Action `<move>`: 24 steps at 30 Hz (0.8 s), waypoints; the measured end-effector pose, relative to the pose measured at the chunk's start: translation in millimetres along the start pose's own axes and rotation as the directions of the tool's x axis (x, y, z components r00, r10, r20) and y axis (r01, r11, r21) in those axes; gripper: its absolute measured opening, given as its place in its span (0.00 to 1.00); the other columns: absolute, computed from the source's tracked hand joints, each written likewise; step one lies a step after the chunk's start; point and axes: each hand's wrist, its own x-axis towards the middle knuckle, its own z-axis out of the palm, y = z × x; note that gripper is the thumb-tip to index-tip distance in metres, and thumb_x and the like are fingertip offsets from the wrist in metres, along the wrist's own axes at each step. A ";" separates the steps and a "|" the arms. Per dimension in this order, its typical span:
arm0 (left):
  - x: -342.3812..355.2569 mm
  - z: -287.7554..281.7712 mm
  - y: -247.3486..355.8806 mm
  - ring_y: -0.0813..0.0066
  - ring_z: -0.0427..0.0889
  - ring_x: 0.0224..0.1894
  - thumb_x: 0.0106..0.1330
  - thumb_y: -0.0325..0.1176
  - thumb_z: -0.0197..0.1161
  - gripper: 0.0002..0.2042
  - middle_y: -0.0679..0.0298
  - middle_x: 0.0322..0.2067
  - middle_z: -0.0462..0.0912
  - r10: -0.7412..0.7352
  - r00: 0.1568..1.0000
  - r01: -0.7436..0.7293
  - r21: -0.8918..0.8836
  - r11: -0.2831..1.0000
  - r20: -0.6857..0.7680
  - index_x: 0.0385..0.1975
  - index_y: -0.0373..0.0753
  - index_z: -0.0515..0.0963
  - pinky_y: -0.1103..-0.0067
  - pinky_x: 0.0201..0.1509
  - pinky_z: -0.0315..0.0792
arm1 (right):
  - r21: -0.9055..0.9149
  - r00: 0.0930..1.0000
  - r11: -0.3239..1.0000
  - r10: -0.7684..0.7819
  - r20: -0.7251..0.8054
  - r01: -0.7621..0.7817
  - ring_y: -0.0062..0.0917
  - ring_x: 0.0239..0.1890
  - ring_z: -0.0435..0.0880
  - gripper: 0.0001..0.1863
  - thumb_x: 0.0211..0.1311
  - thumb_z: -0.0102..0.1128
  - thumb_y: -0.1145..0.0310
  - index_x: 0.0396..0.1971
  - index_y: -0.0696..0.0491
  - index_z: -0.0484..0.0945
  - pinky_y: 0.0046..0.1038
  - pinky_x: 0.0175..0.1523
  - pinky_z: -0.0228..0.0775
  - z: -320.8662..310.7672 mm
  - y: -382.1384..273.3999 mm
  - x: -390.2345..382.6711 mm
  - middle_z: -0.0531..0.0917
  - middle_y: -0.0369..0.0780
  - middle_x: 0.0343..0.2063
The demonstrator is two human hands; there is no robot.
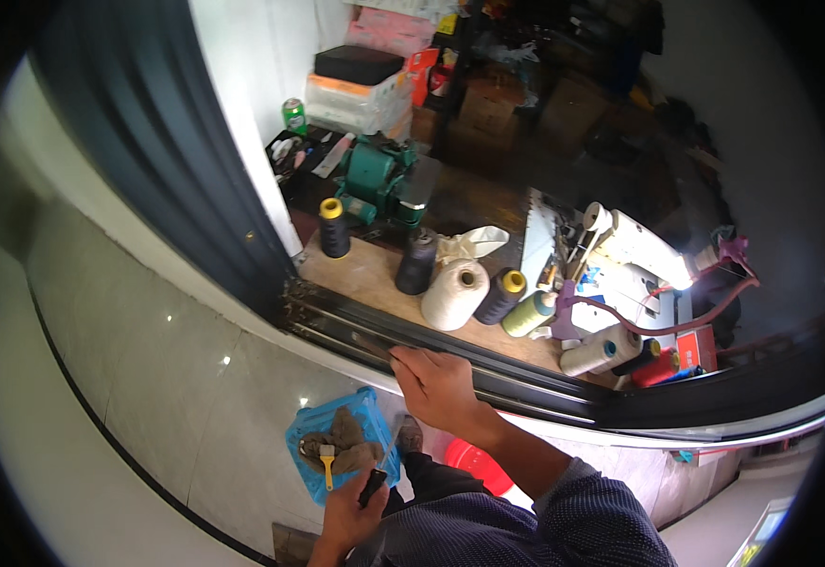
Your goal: The person uses a screwdriver to work on the lower track of a window frame, repeatedly inserting and turning the tool. They move a blue stool and a red bucket to adjust their position, then continue manipulating the window track with the screwdriver.
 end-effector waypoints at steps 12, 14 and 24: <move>107.7 -2.7 116.7 0.56 0.82 0.36 0.57 0.28 0.68 0.22 0.57 0.37 0.82 0.682 0.726 -0.651 0.411 0.638 0.091 0.55 0.37 0.78 0.65 0.35 0.77 | -0.402 0.978 0.903 0.081 -0.193 -0.154 0.37 0.25 0.82 0.19 0.54 0.66 0.76 0.48 0.52 0.82 0.36 0.32 0.76 -120.9 43.2 -89.7 0.81 0.41 0.27; 131.1 2.8 137.5 0.61 0.80 0.36 0.56 0.25 0.66 0.22 0.62 0.36 0.82 0.757 0.635 -0.725 0.457 0.515 0.154 0.54 0.38 0.79 0.69 0.38 0.77 | -0.428 0.968 0.877 0.143 -0.204 -0.220 0.38 0.28 0.83 0.19 0.54 0.65 0.76 0.49 0.52 0.82 0.38 0.36 0.76 -129.2 44.2 -100.8 0.82 0.41 0.30; 178.7 34.9 140.2 0.63 0.76 0.48 0.58 0.27 0.61 0.18 0.65 0.41 0.81 0.800 0.517 -0.813 0.465 0.349 0.305 0.51 0.39 0.80 0.64 0.55 0.69 | -0.515 0.953 0.803 0.227 -0.202 -0.300 0.40 0.41 0.80 0.19 0.53 0.63 0.76 0.48 0.53 0.83 0.42 0.46 0.72 -134.2 43.7 -119.1 0.81 0.42 0.39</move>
